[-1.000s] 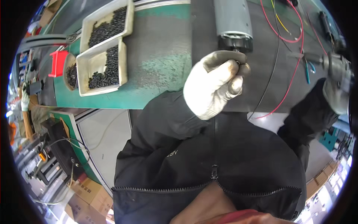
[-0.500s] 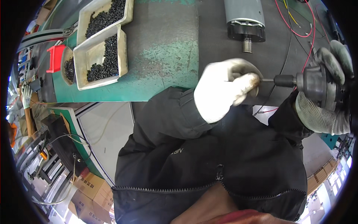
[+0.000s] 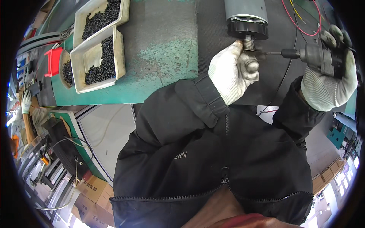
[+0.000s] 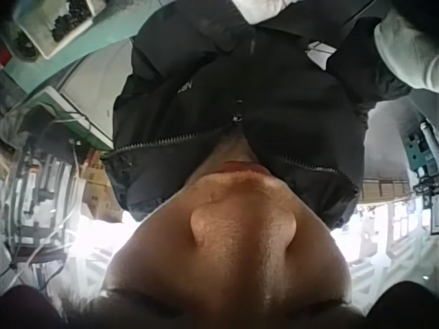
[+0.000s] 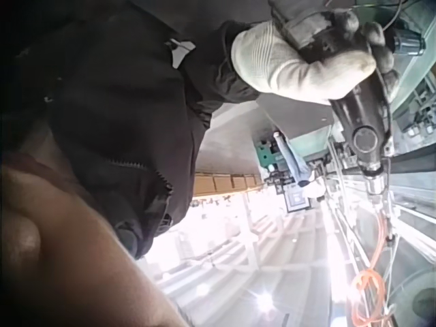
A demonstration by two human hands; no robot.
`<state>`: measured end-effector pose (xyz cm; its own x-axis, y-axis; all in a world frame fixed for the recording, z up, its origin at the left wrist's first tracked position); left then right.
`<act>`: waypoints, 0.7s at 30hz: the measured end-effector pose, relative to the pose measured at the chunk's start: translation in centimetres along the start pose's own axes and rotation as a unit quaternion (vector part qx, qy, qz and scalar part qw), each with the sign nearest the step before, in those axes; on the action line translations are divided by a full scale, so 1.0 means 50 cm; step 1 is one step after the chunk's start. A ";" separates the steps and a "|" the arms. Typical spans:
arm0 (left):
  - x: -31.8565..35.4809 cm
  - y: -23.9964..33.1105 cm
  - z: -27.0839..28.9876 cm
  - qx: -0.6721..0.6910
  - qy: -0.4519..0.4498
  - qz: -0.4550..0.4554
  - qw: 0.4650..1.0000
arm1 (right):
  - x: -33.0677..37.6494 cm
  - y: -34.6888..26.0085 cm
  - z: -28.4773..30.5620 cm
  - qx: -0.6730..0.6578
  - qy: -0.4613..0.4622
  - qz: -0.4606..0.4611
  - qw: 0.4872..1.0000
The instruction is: Assemble electric motors and fan components using an electric screwdriver and pliers.
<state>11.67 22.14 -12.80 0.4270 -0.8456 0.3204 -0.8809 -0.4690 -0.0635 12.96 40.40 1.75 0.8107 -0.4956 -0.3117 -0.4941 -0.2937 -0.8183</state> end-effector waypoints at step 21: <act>-0.005 0.021 -0.009 -0.168 0.003 -0.062 0.984 | 0.013 0.080 -0.076 -0.159 -0.107 -0.003 0.981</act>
<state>10.53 21.98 -12.55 0.5358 -0.7846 0.3119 -0.8399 -0.4577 0.2916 10.32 35.78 0.10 0.8442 -0.3201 -0.4300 -0.5350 -0.5527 -0.6389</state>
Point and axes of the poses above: each hand's wrist, its own x-axis away from the middle knuckle, its own z-axis out of the back of the hand, y = z × x, the point moved 7 cm from there along -x, towards the middle knuckle, and after that the axes turned 5 degrees about z, right-handed, at the moved point
